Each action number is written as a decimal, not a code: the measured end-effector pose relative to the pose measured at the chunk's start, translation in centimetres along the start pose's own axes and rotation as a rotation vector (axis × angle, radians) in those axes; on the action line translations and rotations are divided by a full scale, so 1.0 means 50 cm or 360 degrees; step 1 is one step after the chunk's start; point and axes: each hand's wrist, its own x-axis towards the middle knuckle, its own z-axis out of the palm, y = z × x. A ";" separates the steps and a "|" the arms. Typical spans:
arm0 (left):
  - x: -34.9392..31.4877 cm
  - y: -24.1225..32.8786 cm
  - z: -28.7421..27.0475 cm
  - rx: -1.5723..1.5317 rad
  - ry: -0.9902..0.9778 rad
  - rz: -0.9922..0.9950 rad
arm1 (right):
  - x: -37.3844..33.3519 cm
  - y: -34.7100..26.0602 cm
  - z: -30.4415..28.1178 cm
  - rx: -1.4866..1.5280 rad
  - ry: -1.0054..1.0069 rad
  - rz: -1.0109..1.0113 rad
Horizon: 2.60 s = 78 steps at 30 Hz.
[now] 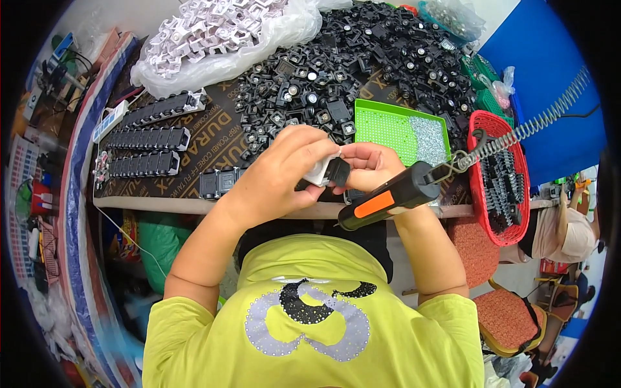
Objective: The person assembles small electronic cooling fan components by fastening them together with screws using an electric screwdriver.
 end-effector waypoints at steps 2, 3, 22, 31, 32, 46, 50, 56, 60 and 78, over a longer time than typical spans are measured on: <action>-0.012 -0.009 -0.008 -0.0234 -0.0013 -0.0266 | 0.000 0.009 -0.012 0.0238 -0.0087 0.0017; -0.016 -0.011 -0.017 -0.0357 0.0000 -0.0384 | -0.001 0.009 -0.012 0.0387 -0.0162 -0.0014; -0.158 -0.073 0.121 -0.1067 0.0135 -0.0676 | -0.083 0.054 -0.100 0.0508 -0.0166 -0.0508; -0.146 -0.047 0.141 -0.0609 -0.0276 -0.0699 | -0.159 0.037 -0.207 0.0182 -0.0095 -0.0528; -0.143 -0.051 0.145 -0.0599 -0.0276 -0.0721 | -0.165 0.031 -0.216 0.0014 0.0020 -0.0541; -0.072 -0.004 0.190 -0.0225 -0.0398 -0.0555 | -0.162 0.050 -0.225 -0.1000 0.0713 0.0125; -0.083 0.003 0.187 0.0074 -0.0313 -0.0428 | -0.136 0.062 -0.196 -0.0922 0.0688 0.0108; -0.166 0.066 0.092 0.0117 -0.0123 -0.0432 | -0.155 0.061 -0.163 -0.0413 0.0155 -0.0097; -0.299 0.087 0.022 -0.0296 -0.0009 -0.0865 | -0.111 0.079 -0.072 -0.0096 -0.0109 0.0036; -0.885 -0.104 0.129 -0.0547 -0.0105 -0.2075 | 0.121 0.191 0.209 -0.0396 -0.1456 0.0411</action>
